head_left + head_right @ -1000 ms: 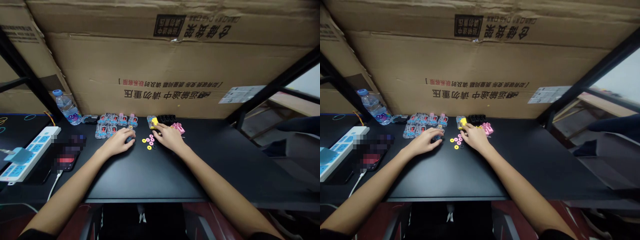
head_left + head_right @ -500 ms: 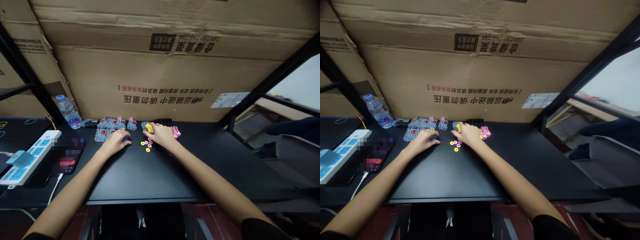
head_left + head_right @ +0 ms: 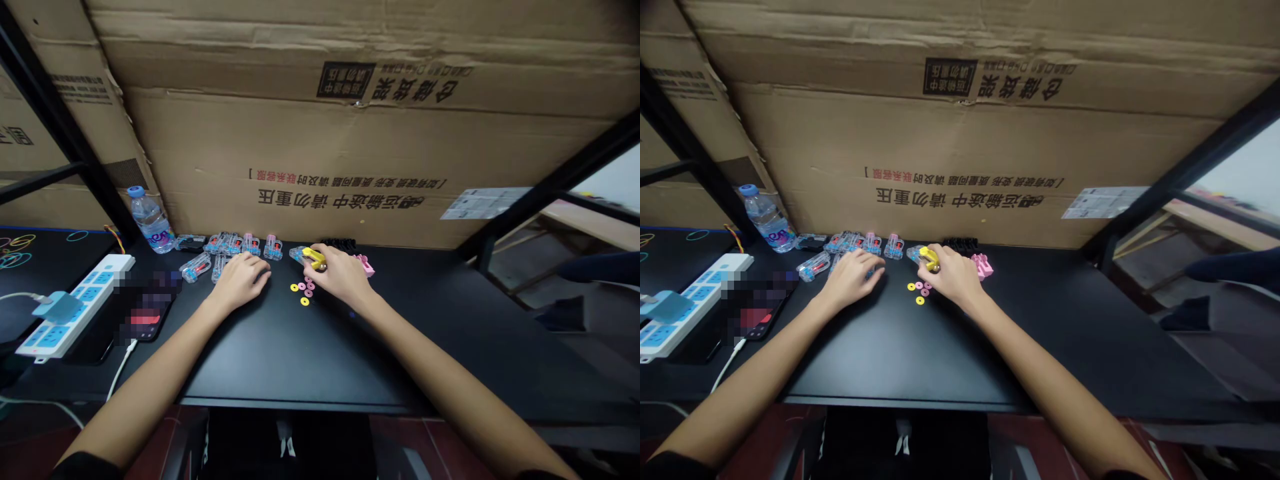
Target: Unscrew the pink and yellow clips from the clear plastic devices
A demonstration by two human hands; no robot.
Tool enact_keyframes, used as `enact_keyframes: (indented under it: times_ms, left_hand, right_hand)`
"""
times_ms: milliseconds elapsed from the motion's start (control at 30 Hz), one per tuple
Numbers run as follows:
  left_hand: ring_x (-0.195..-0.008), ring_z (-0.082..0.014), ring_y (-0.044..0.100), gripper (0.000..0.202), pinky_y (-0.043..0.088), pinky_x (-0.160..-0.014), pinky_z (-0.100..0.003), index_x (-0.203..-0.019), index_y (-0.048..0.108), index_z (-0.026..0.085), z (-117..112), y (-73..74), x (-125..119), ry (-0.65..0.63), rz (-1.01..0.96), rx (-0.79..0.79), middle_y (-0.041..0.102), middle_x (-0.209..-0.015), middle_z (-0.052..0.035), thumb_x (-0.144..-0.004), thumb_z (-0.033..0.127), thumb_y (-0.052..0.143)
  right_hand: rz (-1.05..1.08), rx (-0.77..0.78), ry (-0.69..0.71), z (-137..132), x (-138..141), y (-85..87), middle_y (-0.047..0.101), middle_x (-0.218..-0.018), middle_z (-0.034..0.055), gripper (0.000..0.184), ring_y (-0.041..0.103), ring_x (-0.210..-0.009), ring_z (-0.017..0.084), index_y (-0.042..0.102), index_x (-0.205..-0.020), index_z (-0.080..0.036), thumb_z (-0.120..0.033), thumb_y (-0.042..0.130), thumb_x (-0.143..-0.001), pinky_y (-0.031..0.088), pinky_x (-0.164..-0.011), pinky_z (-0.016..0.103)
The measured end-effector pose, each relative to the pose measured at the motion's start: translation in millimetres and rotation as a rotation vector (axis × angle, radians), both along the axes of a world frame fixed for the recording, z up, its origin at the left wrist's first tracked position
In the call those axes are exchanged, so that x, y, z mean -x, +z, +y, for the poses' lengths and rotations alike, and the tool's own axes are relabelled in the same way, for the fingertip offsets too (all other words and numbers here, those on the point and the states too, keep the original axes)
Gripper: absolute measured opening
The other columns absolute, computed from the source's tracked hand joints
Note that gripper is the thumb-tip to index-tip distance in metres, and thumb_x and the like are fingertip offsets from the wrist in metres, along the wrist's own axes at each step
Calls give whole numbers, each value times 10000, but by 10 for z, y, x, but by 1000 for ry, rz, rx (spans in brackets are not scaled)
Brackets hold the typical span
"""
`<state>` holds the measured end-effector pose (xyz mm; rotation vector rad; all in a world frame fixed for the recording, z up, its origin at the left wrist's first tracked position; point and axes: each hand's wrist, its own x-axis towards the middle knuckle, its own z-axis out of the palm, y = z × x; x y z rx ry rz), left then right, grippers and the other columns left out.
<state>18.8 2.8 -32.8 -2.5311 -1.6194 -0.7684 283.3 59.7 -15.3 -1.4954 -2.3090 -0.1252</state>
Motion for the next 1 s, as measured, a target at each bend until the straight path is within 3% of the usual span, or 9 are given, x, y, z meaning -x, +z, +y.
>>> enact_keyframes:
  times_ms: [133,233,300,400,500,667,867,933,1000]
  left_hand:
    - [-1214,-367,620,279,495,-1023,-507,-1199,693,214,-28,164,136,361,25,-59,742,-1205,-167,-1040,331,496]
    - [-1231,-407,624,351,486,-1015,-537,-1208,672,168,-7,231,330,642,102,10,737,-1204,-212,-1054,349,413]
    - [-1210,-426,640,400,490,-1002,-567,-1194,672,138,17,228,441,760,168,99,744,-1199,-240,-1062,365,371]
    - [-1182,-438,666,451,508,-978,-591,-1193,672,117,56,177,540,831,204,216,742,-1226,-261,-1071,408,350]
    - [-1150,-420,695,483,545,-940,-542,-1196,678,108,90,131,574,828,200,276,736,-1216,-263,-1080,426,333]
    - [-1126,-390,697,453,571,-919,-475,-1138,703,109,111,106,565,768,221,233,734,-1150,-245,-1082,358,328]
    - [-1096,-367,647,362,554,-932,-469,-1087,680,159,70,183,529,674,162,79,715,-1078,-201,-1067,356,377]
    - [-1127,-355,619,329,536,-977,-474,-1065,676,196,41,209,470,537,94,27,707,-1075,-170,-1066,402,420]
    - [-1123,-329,614,282,520,-1023,-473,-1071,680,229,0,200,350,289,25,26,708,-1078,-135,-1056,433,487]
  right_hand:
    - [164,-45,94,-154,-96,-34,804,-1162,96,394,775,-989,301,707,-1265,-221,-417,618,-935,573,-814,364]
    - [241,-56,120,-182,-142,-105,800,-1192,109,405,772,-1016,308,698,-1283,-218,-423,624,-942,589,-870,387]
    - [259,-50,136,-191,-170,-141,798,-1210,111,410,770,-1038,314,693,-1294,-219,-427,630,-945,593,-897,401]
    - [277,-39,165,-224,-209,-141,796,-1224,113,393,771,-1051,315,701,-1272,-224,-432,641,-944,601,-896,407]
    - [302,-15,303,-304,-233,-77,797,-1197,107,319,774,-1026,290,721,-1194,-229,-392,632,-934,608,-862,381]
    - [246,188,647,-489,-208,29,805,-1115,81,324,777,-940,244,723,-1192,-236,-360,646,-902,614,-848,355]
    - [206,307,642,-542,-159,8,811,-1151,83,337,782,-955,249,735,-1190,-222,-335,664,-881,614,-848,362]
    - [196,313,608,-526,-159,1,814,-1153,80,326,783,-976,255,744,-1188,-223,-343,664,-895,611,-864,368]
    - [185,317,558,-514,-157,0,816,-1168,87,314,784,-998,264,752,-1188,-225,-373,653,-930,606,-885,376]
